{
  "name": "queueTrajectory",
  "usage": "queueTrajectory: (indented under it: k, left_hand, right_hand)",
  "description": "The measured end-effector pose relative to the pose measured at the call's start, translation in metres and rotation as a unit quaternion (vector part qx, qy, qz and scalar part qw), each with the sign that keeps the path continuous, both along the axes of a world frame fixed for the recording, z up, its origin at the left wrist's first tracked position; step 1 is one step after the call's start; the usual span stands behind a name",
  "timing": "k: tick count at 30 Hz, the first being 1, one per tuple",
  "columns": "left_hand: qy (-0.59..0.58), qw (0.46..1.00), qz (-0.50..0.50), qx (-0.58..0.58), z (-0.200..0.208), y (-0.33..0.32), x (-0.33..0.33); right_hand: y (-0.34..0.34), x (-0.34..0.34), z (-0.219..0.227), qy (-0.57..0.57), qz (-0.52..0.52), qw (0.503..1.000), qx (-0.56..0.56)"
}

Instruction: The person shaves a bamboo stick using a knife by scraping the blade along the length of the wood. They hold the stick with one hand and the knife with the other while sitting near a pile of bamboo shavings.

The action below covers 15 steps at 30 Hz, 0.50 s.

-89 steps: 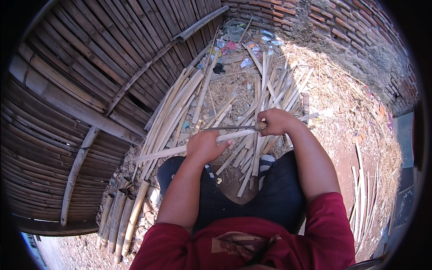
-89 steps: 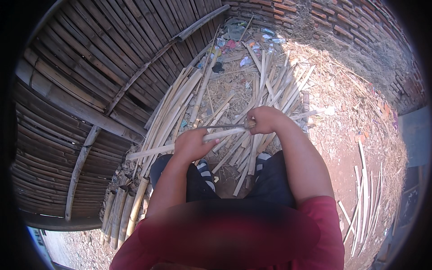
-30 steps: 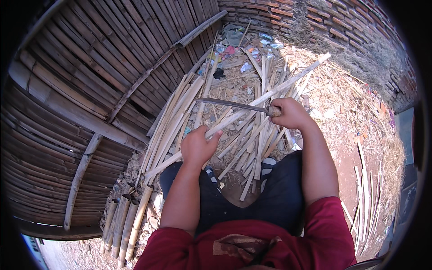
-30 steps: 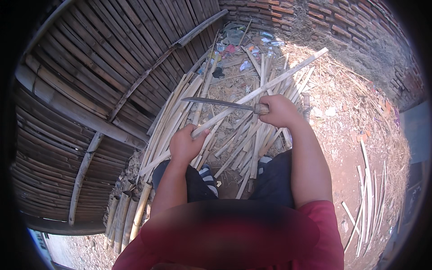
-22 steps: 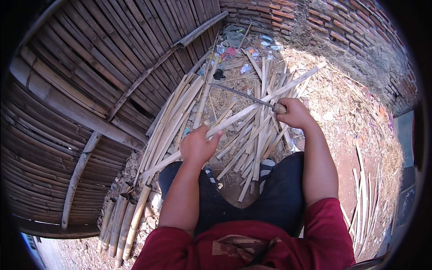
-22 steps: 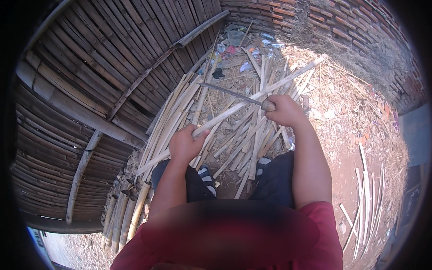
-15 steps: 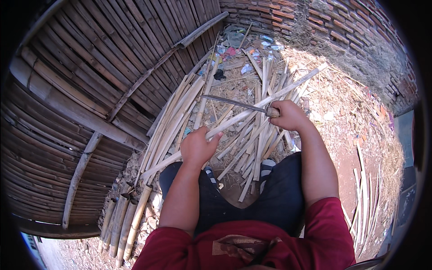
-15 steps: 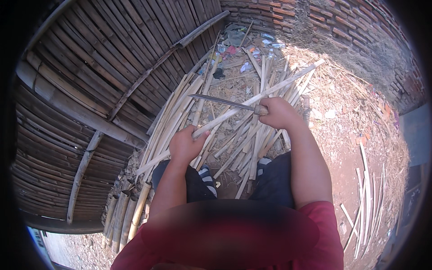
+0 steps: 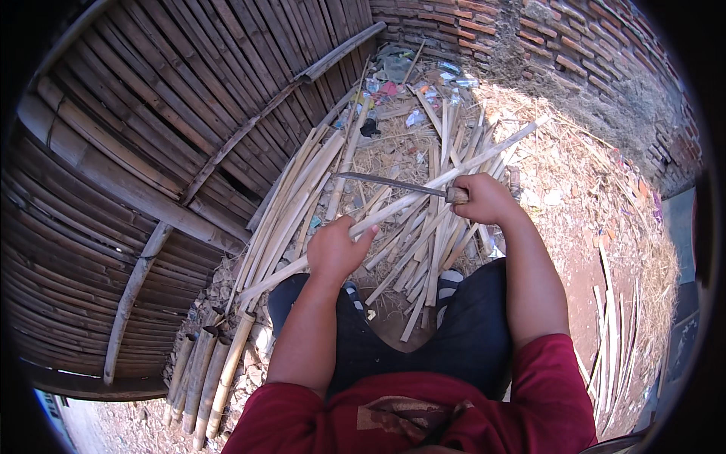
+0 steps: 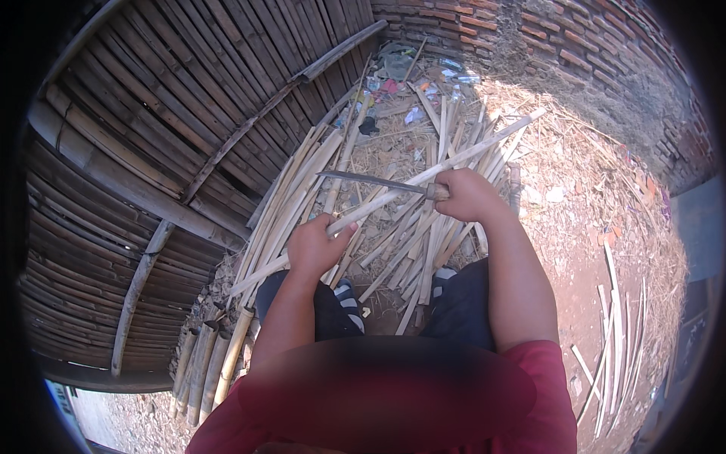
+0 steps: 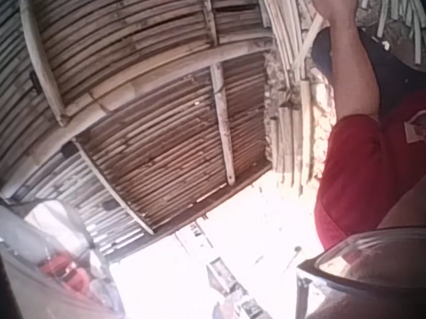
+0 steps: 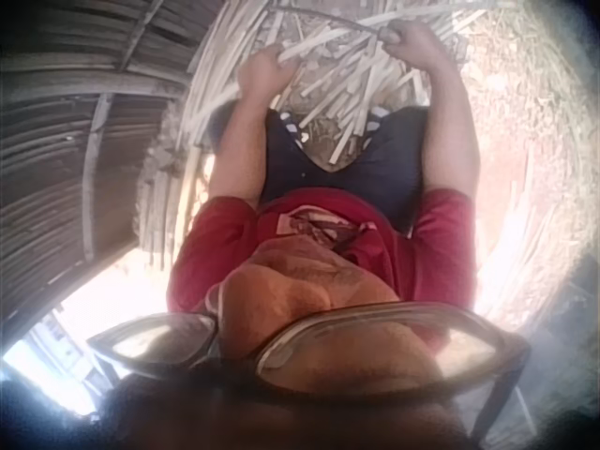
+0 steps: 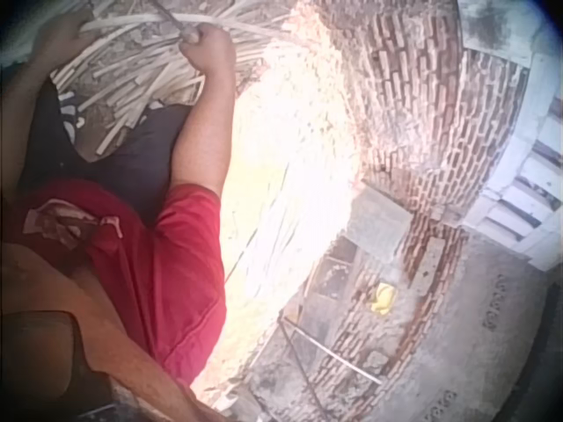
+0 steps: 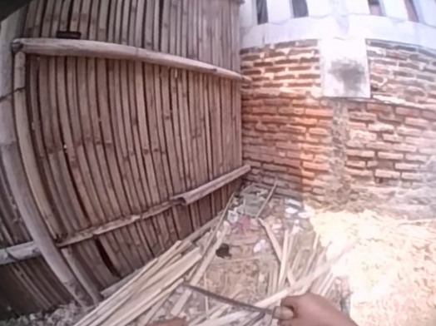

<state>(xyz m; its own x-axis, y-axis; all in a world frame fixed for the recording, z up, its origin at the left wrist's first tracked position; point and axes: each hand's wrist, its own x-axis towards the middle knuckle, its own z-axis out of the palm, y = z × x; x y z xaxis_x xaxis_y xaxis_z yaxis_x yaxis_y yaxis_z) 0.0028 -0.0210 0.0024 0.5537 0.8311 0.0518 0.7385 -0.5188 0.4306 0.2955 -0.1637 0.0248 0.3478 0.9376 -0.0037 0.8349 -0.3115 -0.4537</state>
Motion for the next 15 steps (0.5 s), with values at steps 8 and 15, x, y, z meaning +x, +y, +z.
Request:
queueTrajectory:
  k: [8,15]
  left_hand:
    - [0.005,1.0,-0.009,0.0,-0.0011,-0.001,0.0001]
    - [0.011,1.0,-0.008,-0.001,-0.0045,0.0003,0.0001]
  right_hand:
    - [0.0026,-0.0054,0.0,-0.014,0.006,1.0,-0.023]
    - [0.0034,-0.005,0.0004,-0.01,0.016,0.999,-0.031]
